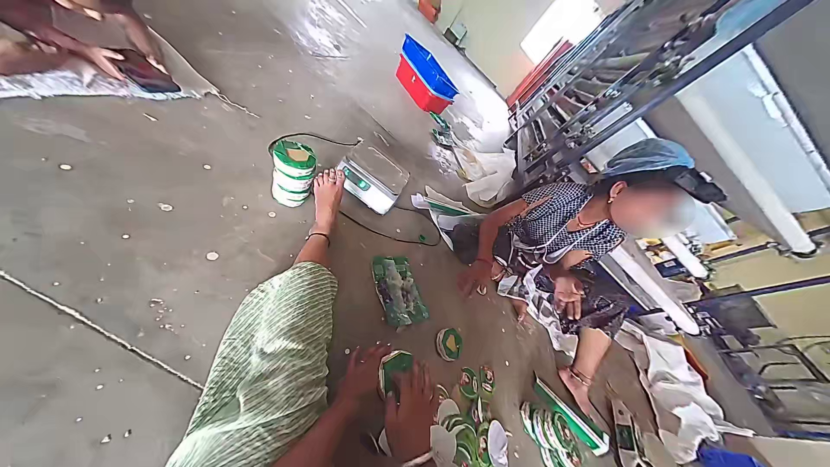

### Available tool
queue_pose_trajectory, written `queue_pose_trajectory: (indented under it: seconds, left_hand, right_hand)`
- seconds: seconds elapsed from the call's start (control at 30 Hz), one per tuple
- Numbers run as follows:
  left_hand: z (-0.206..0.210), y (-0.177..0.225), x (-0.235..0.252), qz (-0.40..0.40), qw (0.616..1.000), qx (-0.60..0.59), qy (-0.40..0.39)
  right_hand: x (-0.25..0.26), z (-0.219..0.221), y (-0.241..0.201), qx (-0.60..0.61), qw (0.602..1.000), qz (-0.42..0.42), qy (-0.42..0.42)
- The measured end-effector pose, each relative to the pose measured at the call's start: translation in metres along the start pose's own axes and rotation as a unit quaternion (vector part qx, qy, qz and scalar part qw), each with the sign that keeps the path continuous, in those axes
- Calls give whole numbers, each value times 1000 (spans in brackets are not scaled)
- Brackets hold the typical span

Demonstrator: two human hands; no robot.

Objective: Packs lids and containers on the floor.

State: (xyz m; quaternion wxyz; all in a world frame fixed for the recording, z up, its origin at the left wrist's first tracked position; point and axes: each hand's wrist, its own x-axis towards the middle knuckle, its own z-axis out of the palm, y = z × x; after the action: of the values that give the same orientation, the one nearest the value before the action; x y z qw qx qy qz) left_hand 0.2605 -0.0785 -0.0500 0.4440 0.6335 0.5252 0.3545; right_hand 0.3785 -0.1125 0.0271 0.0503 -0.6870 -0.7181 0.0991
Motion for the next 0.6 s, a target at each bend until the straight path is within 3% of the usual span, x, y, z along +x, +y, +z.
queue_pose_trajectory:
  seconds: [0.07, 0.17, 0.2, 0.3, 0.4, 0.5, 0.6]
  left_hand:
    - [-4, 7, -1, -13, 1000, -2, -13]
    - [-30, 42, -3, -77, 992, 28, -101]
    - [-27, 37, -3, -66, 994, 23, -88]
    - [-4, 4, -2, -9, 999, 12, -35]
    - [-5, 4, 0, -12, 999, 15, -38]
    - [-4, 3, -2, -15, 999, 11, -31]
    - [-8, 9, 0, -18, 997, 45, -52]
  right_hand:
    - [-14, -3, 2, -6, 999, -18, 40]
    - [-19, -8, 16, -60, 987, -45, 143]
    - [-22, -5, 20, -93, 981, -64, 158]
    - [-45, 9, 36, -189, 963, -127, 147]
    - [-48, -7, 38, -215, 957, -119, 156]
    - [-36, -11, 33, -191, 956, -111, 192]
    - [-38, 10, 23, -163, 963, -130, 172]
